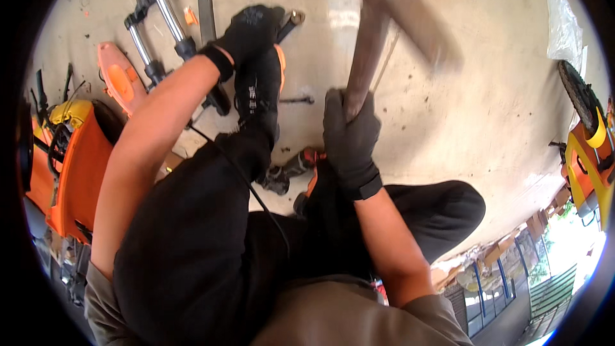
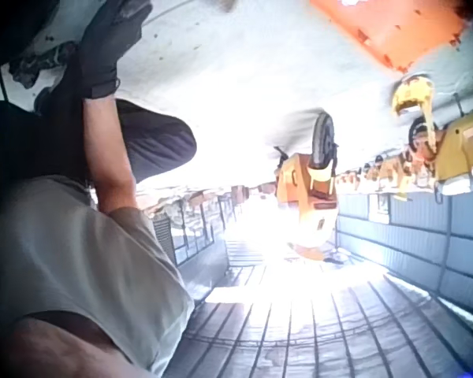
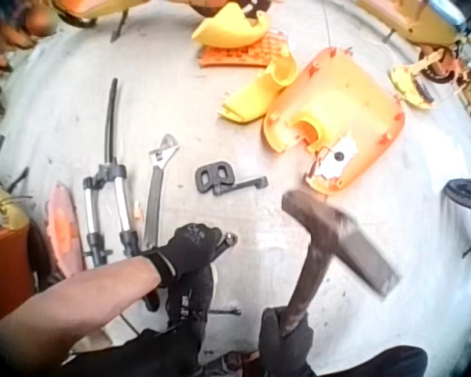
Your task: The person uses a hammer to drive a metal pin into a small metal plate, then fits the plate onto a larger motorcycle component and continues hammering to secure it.
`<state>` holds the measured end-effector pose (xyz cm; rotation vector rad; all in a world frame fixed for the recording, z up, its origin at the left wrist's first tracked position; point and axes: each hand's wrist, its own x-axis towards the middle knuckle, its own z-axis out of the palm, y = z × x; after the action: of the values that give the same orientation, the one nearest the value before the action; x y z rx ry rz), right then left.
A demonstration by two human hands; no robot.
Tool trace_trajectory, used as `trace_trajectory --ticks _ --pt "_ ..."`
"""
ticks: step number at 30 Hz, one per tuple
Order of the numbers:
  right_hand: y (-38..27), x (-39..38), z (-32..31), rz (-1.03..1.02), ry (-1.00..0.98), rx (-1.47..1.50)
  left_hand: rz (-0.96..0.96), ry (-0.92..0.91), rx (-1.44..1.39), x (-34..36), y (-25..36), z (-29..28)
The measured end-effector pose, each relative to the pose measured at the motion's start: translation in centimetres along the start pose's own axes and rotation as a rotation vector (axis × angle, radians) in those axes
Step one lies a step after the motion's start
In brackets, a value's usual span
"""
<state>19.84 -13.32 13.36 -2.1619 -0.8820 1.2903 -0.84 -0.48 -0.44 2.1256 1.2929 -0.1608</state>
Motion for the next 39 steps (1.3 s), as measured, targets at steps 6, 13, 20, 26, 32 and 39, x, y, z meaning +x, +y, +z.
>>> trace_trajectory --ticks 6,13,20,26,32,39 --pt "2.4 1.3 -0.9 -0.173 -0.282 -0.362 -0.020 0.014 -0.056 0.4 0.3 -0.3" --pt "2.1 1.6 0.0 0.002 -0.142 -0.240 -0.101 -0.033 -0.024 0.6 1.0 -0.7" --pt "-1.8 1.1 -1.6 0.002 -0.099 -0.112 -0.066 -0.032 -0.060 0.5 0.2 0.1" --pt "4.5 3.1 0.1 0.025 -0.285 -0.341 -0.033 0.006 -0.028 1.0 1.2 -0.1" --pt "-0.9 1.2 -1.4 -0.126 -0.013 -0.111 -0.066 -0.035 -0.024 1.1 0.6 0.3" --pt "1.0 1.3 0.1 0.036 -0.093 -0.112 -0.049 -0.052 -0.002 1.7 1.3 -0.2"
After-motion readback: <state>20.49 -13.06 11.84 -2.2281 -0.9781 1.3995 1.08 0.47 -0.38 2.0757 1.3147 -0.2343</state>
